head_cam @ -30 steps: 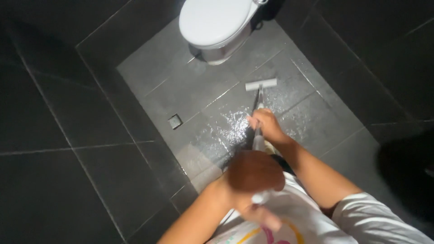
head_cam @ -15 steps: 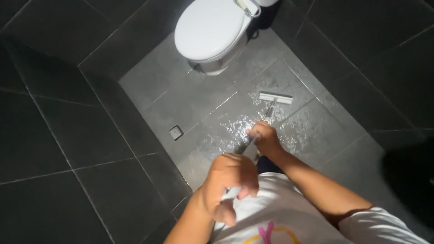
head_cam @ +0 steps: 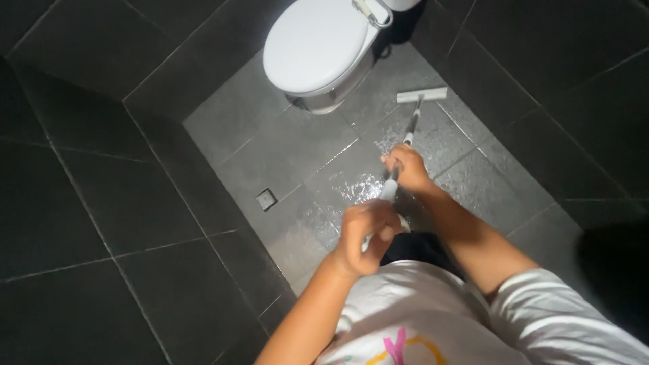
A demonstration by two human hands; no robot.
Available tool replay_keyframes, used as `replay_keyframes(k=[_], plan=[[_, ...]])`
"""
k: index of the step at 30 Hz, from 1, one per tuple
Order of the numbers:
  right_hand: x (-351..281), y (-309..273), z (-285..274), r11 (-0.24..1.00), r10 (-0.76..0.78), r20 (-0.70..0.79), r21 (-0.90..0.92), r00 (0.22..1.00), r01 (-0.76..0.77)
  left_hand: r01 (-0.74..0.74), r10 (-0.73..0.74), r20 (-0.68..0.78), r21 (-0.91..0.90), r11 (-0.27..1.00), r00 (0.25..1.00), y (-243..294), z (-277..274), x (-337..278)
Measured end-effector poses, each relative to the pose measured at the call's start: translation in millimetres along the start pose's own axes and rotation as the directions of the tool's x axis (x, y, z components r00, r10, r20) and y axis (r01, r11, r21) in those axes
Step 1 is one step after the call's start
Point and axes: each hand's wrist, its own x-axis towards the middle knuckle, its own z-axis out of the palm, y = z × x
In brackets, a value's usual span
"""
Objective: The person cleans the bathroom floor near a toilet using a squeegee to move water toward a floor drain.
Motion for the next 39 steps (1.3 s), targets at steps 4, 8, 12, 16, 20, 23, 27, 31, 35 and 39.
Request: replay_keyframes(k=[4,8,12,16,20,23,27,31,35,39], plan=[[-35,-32,5,0.997,0.001,-0.068,-0.078,0.998,-0.006,-0.032,0.041,0.118,-0.078,0.996,0.992,37,-31,16],[-40,-48,7,0.996,0.034,-0.117,-0.081,0.993,-0.043,0.060,-0.052,0.053,-0.171,0.983,0.997,60,-37,30],[-16,-29,5,0.993,0.080,-0.048,-0.086,0.996,-0.083,0.015,-0.015,0.000,-0.116,0.993,1.000,50,-27,38],[23,20,3,0.996,-0.081,-0.092,0.013,0.992,0.083,0.046,-0.041,0.119,-0.044,0.998,0.992,17,-10,50],[41,43,-14,0.987,-0.162,-0.059,-0.014,0.985,0.161,0.021,-0.019,0.089,-0.018,1.000,0.996,-7,9,66],[31,36,-29,0.910,-0.409,0.008,-0.061,0.912,0.409,0.037,-0.029,0.097,-0.085,0.996,0.995,9,-2,79],[-4,16,-32,0.988,-0.068,-0.005,-0.143,0.998,0.067,0.072,-0.046,0.108,-0.253,0.965,0.993,36,-13,96],[0,15,-25,0.998,0.033,-0.096,-0.050,0.995,-0.038,0.057,-0.036,0.184,-0.111,0.992,0.982,46,-15,101],[26,22,-24,0.999,-0.003,-0.041,-0.034,0.999,0.002,0.058,-0.053,0.190,-0.022,0.998,0.980,31,-17,101],[68,43,-30,0.985,-0.151,-0.036,0.080,0.988,0.154,0.096,-0.098,0.078,0.036,0.995,0.992,-9,13,100]])
